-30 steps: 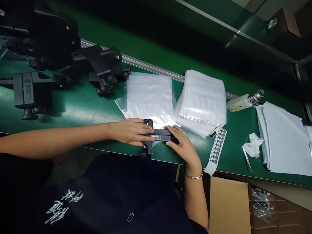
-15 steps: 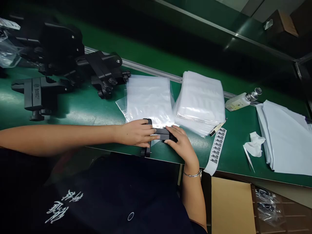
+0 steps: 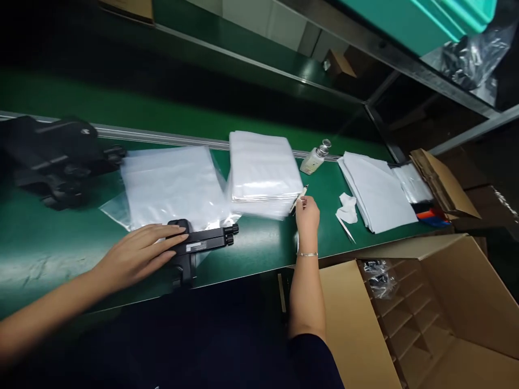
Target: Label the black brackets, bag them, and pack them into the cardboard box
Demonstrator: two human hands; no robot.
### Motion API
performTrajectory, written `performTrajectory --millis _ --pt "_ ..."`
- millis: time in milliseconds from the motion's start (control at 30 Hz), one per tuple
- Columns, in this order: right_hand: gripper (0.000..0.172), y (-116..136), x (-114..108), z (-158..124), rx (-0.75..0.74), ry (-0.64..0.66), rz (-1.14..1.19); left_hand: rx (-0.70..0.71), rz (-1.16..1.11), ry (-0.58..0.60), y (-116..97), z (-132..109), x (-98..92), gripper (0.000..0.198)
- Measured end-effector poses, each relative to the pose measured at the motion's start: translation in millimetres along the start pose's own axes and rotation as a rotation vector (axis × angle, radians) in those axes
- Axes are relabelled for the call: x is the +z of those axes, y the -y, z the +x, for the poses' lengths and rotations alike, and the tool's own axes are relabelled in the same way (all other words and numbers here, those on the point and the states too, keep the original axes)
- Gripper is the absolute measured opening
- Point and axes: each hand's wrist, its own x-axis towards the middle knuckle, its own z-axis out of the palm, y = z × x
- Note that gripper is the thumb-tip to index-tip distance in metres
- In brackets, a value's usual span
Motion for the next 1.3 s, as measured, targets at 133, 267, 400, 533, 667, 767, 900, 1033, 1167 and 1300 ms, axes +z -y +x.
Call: performTrajectory --millis 133,267,400,533,667,767,900,1033,1167,1300 --pt "0.039 -4 5 27 0.099 0.035 -0.118 -0.074 -0.055 -0.066 -9 3 13.8 0.04" --pt "0.048 -5 2 18 0.088 0.001 -0.102 -0.115 -0.067 -0.045 -9 2 13.6 0.037" --pt "0.043 -10 -14 -16 -0.076 -0.059 0.511 -0.203 -0.086 0.013 -9 1 6.0 0.031" --pt "0.024 8 -11 -66 -0.251 0.222 0.937 -0.255 -0.104 0.06 -16 8 7.8 0.031" --pt "0.025 40 7 -118 -0.391 0.304 0.968 -0.281 -0.099 0.086 -22 13 17.0 0.031" --pt "0.025 54 10 -140 -0.365 0.361 0.938 -0.292 -0.113 0.081 -23 12 20.7 0.03" --pt "0.028 55 1 -148 -0.288 0.502 0.9 -0.299 -0.14 0.083 -21 11 20.7 0.03" --pt "0.027 55 -10 -146 -0.303 0.613 0.756 -0.317 -0.171 0.092 -20 11 20.2 0.031" --pt "0.013 64 -12 -147 -0.446 0.58 0.553 -0.32 -0.193 0.092 -20 11 20.9 0.031" --pt "0.013 75 -8 -151 -0.5 0.497 0.42 -0.305 -0.182 0.083 -20 11 21.1 0.03"
